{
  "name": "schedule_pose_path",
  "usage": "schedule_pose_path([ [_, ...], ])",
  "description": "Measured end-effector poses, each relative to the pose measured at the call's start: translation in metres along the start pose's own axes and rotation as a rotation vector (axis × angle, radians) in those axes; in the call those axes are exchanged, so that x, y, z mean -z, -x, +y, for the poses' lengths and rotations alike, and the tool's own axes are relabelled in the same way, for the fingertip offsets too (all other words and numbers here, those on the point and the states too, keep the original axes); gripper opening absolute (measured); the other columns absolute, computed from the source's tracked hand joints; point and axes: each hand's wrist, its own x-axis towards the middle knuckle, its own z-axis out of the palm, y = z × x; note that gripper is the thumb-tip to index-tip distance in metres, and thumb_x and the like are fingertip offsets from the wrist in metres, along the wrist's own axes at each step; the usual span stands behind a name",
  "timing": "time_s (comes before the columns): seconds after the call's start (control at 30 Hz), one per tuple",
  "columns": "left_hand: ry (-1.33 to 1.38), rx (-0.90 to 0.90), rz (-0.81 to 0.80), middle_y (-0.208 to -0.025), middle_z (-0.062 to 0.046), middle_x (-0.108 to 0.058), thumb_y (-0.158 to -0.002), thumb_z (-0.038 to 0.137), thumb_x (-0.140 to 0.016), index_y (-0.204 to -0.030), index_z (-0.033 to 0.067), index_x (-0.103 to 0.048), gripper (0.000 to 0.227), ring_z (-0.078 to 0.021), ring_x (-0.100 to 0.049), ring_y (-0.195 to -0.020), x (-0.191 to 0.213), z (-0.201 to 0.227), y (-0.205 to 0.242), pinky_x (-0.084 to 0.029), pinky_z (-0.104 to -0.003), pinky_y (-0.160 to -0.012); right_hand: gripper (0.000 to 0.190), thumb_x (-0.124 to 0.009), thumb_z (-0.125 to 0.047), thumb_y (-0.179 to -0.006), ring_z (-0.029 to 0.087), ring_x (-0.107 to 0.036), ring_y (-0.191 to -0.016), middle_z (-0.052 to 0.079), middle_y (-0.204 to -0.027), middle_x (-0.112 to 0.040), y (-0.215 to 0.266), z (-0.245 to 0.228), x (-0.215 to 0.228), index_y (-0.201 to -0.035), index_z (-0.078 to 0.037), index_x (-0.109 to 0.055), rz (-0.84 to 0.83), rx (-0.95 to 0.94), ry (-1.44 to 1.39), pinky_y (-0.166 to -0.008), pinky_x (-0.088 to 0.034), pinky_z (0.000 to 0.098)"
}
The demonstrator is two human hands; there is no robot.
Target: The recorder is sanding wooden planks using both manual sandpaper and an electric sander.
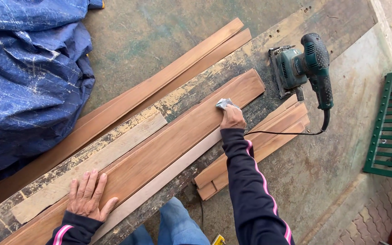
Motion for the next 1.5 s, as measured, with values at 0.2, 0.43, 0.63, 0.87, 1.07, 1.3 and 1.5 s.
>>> schedule_pose_path([
  [0.2,0.014,0.013,-0.005,-0.157,-0.014,-0.042,-0.082,0.056,-0.063,-0.149,0.0105,-0.047,0.082,-0.0310,-0.035,-0.148,0.002,0.001,-0.001,-0.018,-0.055,-0.125,0.024,-0.057,-0.003,-0.092,0.033,-0.073,-0.106,0.023,-0.109,-0.074,0.069,-0.171,0.014,-0.107,0.006,-0.073,-0.020,0.152,-0.160,-0.097,-0.060,0.0424],
  [0.43,0.000,0.003,0.003,-0.157,-0.015,-0.043,-0.083,0.055,-0.064,-0.149,0.0101,-0.048,0.081,-0.0317,-0.037,-0.148,0.000,0.000,-0.001,-0.019,-0.055,-0.124,0.017,-0.061,-0.004,-0.095,0.031,-0.073,-0.093,0.018,-0.104,-0.074,0.014,-0.038,-0.008,-0.105,0.001,-0.074,0.034,0.167,-0.066,-0.085,-0.060,0.0414],
  [0.63,0.017,0.020,0.017,-0.157,-0.016,-0.042,-0.083,0.055,-0.063,-0.149,0.0108,-0.048,0.081,-0.0329,-0.036,-0.148,0.002,0.002,-0.004,-0.019,-0.055,-0.125,0.018,-0.055,-0.002,-0.093,0.034,-0.071,-0.078,0.020,-0.082,-0.072,0.038,-0.089,-0.014,-0.084,0.000,-0.070,-0.164,-0.242,0.191,-0.078,-0.059,0.0442],
  [0.87,-0.013,-0.012,0.022,-0.156,-0.018,-0.042,-0.084,0.054,-0.065,-0.150,0.0082,-0.046,0.082,-0.0337,-0.036,-0.148,0.005,-0.002,-0.006,-0.019,-0.055,-0.124,0.019,-0.058,-0.004,-0.099,0.029,-0.074,-0.095,0.016,-0.103,-0.076,0.030,-0.087,0.012,-0.105,-0.003,-0.076,-0.062,0.322,-0.177,-0.087,-0.060,0.0396],
  [1.07,0.002,-0.037,0.035,-0.157,-0.018,-0.041,-0.084,0.053,-0.066,-0.151,0.0074,-0.044,0.084,-0.0340,-0.033,-0.149,0.010,0.002,-0.005,-0.018,-0.055,-0.124,0.015,-0.060,-0.003,-0.099,0.031,-0.067,-0.079,0.014,-0.084,-0.069,0.014,-0.027,-0.009,-0.086,-0.004,-0.068,-0.103,-0.089,0.192,-0.076,-0.057,0.0417],
  [1.3,0.019,-0.032,0.032,-0.157,-0.018,-0.041,-0.086,0.053,-0.066,-0.152,0.0067,-0.044,0.083,-0.0339,-0.032,-0.150,0.012,0.004,-0.007,-0.018,-0.054,-0.124,0.022,-0.058,-0.007,-0.096,0.030,-0.075,-0.106,0.018,-0.111,-0.076,0.086,-0.146,0.023,-0.106,0.000,-0.076,-0.141,0.472,-0.301,-0.096,-0.061,0.0403],
  [1.5,0.011,-0.017,0.001,-0.157,-0.018,-0.042,-0.084,0.054,-0.066,-0.150,0.0074,-0.046,0.083,-0.0343,-0.033,-0.148,0.007,0.000,-0.006,-0.018,-0.054,-0.124,0.010,-0.069,-0.005,-0.096,0.033,-0.070,-0.092,0.014,-0.100,-0.074,-0.011,0.107,-0.004,-0.103,-0.006,-0.076,-0.010,-0.094,0.175,-0.085,-0.058,0.0428],
])
